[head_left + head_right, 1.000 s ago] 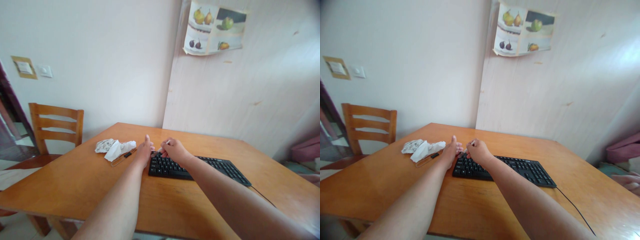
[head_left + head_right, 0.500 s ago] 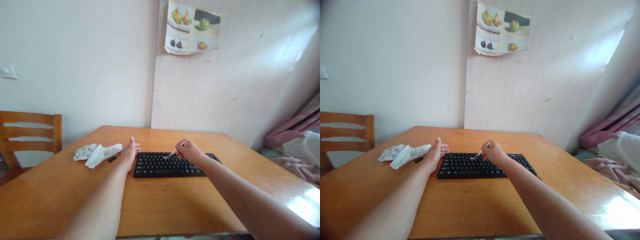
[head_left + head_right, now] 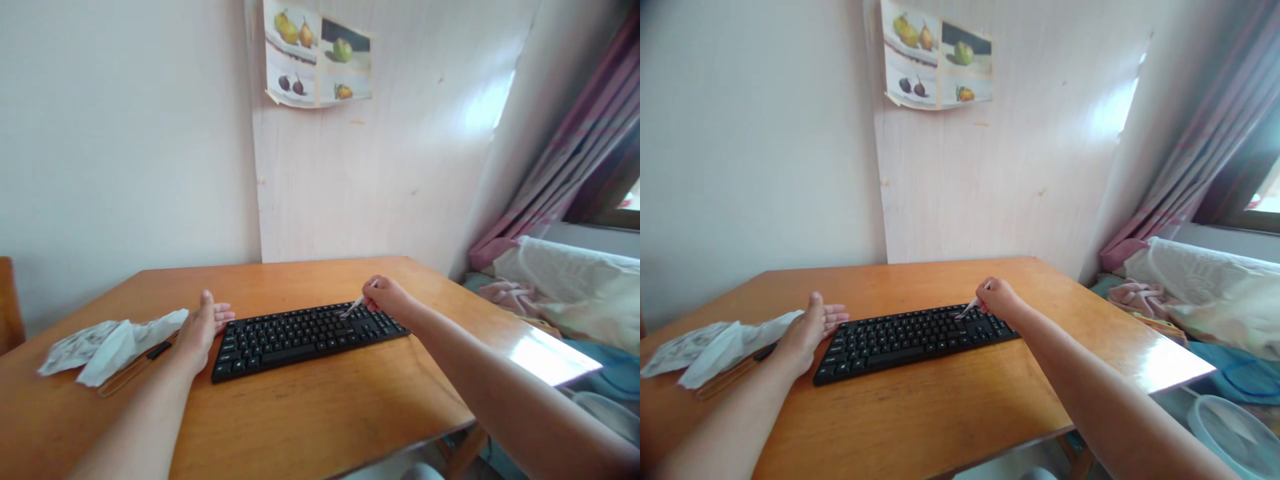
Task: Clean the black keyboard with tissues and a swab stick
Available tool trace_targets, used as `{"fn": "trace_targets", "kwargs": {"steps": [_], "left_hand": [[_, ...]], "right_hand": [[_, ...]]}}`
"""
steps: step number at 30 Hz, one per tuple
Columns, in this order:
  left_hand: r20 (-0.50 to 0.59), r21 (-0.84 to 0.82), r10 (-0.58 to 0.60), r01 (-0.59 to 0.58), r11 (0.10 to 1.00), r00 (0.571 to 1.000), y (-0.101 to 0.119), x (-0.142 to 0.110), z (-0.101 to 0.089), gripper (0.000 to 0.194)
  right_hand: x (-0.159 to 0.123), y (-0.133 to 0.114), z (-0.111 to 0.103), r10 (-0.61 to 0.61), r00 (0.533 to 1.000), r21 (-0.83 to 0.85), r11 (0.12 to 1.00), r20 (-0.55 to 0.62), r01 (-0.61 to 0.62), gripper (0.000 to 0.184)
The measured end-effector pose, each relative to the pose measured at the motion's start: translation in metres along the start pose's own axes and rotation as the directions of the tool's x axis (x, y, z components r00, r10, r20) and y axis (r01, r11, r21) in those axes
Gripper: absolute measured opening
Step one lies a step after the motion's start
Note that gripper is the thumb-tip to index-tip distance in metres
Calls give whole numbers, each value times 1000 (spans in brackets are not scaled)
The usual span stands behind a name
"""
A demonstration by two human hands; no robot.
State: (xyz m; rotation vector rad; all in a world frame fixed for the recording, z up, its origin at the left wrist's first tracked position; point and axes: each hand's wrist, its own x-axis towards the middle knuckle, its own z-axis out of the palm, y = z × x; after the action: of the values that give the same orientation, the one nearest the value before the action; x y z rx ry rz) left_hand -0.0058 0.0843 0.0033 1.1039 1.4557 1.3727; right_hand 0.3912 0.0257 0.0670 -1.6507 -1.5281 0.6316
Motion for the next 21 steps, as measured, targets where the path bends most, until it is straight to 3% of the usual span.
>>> {"fn": "trace_targets", "kwargs": {"steps": [12,21], "left_hand": [[42,15,-29,29,999,999,10,-6,-3,68],[47,15,-8,7,1000,999,1,1,-4,71]], "right_hand": [[7,32,-53,98,985,-104,988,-145,-114,17],[6,29,-80,18,966,-378,918,-259,-118,13]]}}
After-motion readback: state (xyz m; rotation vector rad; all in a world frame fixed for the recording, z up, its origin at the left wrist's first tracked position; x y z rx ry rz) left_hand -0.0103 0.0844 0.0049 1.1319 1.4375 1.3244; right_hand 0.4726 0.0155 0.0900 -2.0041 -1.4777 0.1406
